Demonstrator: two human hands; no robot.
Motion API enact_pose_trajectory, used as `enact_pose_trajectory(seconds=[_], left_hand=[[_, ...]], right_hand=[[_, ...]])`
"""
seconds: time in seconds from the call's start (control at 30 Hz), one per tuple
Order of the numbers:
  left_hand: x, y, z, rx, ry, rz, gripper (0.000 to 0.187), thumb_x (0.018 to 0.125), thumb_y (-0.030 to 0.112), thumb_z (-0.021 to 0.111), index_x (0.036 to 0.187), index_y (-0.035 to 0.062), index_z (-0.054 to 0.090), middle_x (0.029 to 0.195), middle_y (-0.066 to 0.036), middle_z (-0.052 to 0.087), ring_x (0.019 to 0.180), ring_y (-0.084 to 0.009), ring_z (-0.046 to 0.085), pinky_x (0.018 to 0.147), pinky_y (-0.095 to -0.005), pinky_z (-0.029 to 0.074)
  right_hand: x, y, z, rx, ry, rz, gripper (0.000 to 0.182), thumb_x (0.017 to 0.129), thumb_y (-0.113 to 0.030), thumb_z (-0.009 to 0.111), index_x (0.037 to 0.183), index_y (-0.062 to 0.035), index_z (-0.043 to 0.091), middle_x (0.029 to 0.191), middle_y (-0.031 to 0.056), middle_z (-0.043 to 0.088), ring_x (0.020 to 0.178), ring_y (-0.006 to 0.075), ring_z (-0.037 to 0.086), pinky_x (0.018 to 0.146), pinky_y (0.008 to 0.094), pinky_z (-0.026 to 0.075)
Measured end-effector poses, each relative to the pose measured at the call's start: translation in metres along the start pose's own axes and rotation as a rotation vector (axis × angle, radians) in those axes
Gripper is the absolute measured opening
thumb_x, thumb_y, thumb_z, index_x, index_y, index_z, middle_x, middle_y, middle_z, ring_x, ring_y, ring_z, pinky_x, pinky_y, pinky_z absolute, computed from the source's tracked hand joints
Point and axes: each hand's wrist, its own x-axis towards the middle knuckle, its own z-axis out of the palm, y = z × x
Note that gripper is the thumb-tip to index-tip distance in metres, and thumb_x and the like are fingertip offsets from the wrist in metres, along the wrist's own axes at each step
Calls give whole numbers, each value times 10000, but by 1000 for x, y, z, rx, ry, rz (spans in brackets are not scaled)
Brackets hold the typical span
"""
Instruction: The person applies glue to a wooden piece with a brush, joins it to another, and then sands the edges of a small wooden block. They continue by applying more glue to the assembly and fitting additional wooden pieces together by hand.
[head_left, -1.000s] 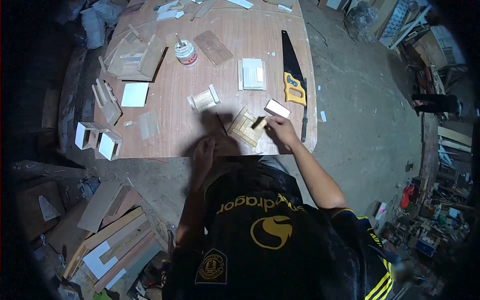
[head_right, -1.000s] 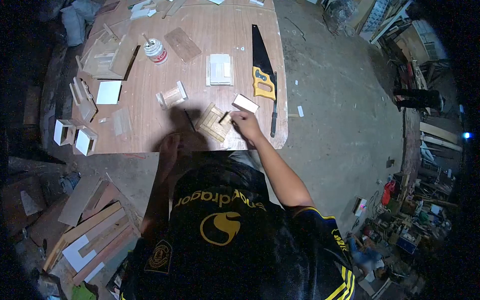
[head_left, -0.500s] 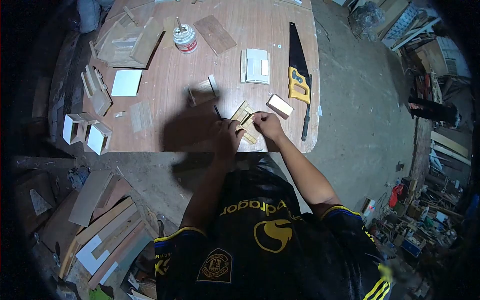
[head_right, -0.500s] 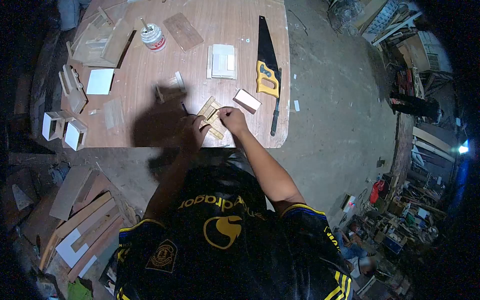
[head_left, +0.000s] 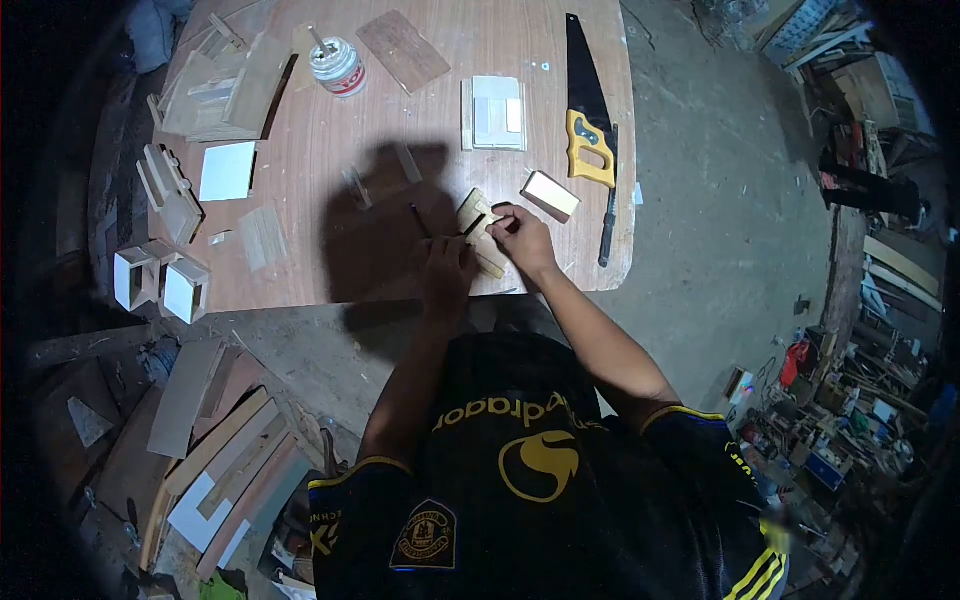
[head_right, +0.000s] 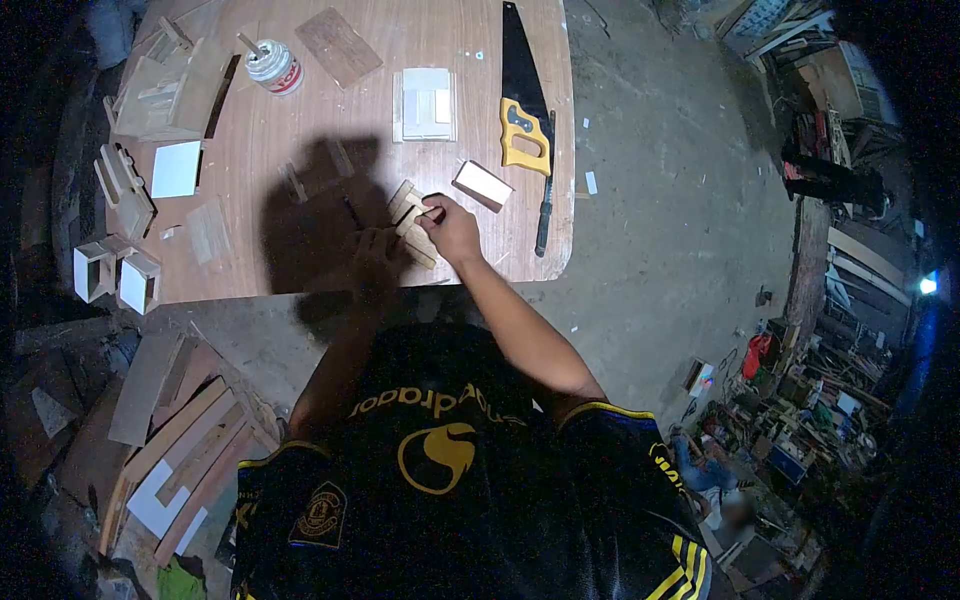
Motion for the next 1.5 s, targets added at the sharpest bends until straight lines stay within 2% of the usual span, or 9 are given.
enact_pose_trajectory(seconds=[0.17,0.3,0.5,0.57,0.67,1.2,1.5], left_hand=[[-4,2,0,2,7,-10,156,789,222,682,901,126,632,896,-62,595,952,-293,534,864,-451,393],[-7,-4,9,25,-30,-27,160,784,224,685,900,130,630,907,-58,594,960,-290,531,858,-446,398],[-8,-4,12,88,5,-24,189,774,242,694,913,130,633,924,-62,595,964,-285,530,870,-443,396],[-10,-6,14,-10,-47,-86,206,772,252,695,925,128,634,931,-63,597,963,-289,529,881,-444,394],[-7,-5,11,-4,-41,-53,221,768,257,698,934,126,633,934,-62,597,963,-295,529,880,-445,397],[-8,-11,16,81,2,26,182,790,240,669,937,136,639,908,-50,613,966,-289,540,861,-453,393],[-9,-15,17,-9,-29,0,172,788,240,674,925,141,646,904,-45,619,941,-281,539,842,-435,393]], right_hand=[[2,0,-2,-88,-49,23,257,796,-191,702,1045,-126,702,881,99,710,773,243,682,723,346,535],[2,-6,-4,-136,-53,53,238,811,-185,668,1042,-141,704,882,99,708,786,253,682,730,356,537],[2,-7,-3,-214,-30,-28,222,809,-199,656,1023,-168,709,905,113,701,817,298,670,727,397,533],[2,-6,-2,-229,-36,-30,208,810,-206,645,1007,-193,712,912,118,694,825,314,664,723,409,529],[1,-7,0,-248,-27,-17,200,808,-211,641,995,-209,714,921,123,688,831,321,659,723,417,528],[-2,-21,-7,-330,-60,-11,211,806,-239,671,1007,-182,701,929,72,696,870,277,660,755,393,528],[-3,-24,-5,-401,-18,-88,176,800,-234,676,965,-180,704,904,58,695,860,265,655,740,394,530]])
